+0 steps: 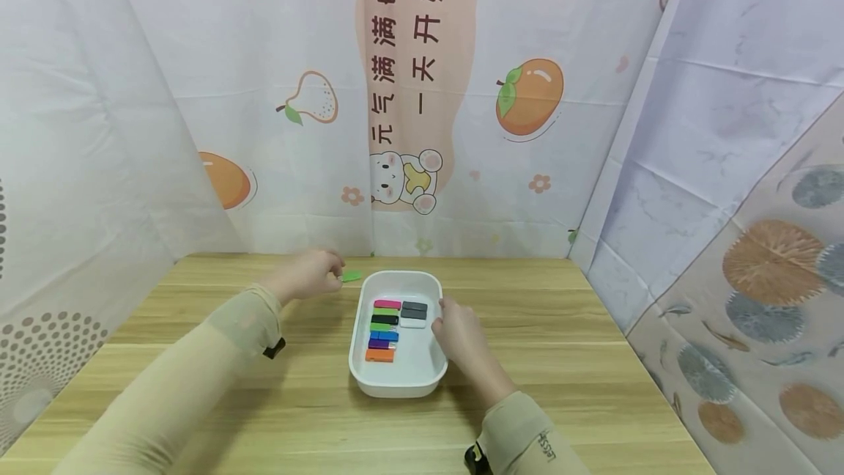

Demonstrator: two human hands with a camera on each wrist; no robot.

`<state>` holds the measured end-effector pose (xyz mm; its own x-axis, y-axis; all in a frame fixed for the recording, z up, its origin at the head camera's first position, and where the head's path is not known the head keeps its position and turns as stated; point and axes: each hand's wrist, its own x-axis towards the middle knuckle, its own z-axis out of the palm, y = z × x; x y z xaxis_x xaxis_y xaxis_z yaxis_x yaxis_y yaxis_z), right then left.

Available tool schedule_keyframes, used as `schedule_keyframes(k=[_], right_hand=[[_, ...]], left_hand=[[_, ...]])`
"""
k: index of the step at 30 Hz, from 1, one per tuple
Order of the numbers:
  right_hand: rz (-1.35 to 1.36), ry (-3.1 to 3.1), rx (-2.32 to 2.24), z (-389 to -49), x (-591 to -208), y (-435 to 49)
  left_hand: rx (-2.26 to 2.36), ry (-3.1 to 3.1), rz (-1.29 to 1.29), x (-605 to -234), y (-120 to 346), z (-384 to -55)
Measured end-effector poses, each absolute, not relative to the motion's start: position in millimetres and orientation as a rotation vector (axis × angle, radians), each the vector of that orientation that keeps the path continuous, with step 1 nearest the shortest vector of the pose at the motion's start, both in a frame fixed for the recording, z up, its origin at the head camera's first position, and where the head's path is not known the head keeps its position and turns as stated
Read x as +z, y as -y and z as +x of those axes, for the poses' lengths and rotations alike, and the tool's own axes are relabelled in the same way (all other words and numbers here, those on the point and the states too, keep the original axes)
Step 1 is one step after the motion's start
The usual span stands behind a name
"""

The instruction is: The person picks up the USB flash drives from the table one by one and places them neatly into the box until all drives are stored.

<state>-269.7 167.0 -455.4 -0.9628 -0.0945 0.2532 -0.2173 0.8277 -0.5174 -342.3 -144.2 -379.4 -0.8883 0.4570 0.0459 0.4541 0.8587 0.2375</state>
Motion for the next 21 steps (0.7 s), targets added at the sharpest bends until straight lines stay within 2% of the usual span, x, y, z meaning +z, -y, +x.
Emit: schedule_keyframes(k=[21], right_hand=[[0.234,2.793,0.834,-270.3,-456.0,-166.7]], left_hand=[[0.309,-2.906,0.875,-380.3,78.3,-320.4]])
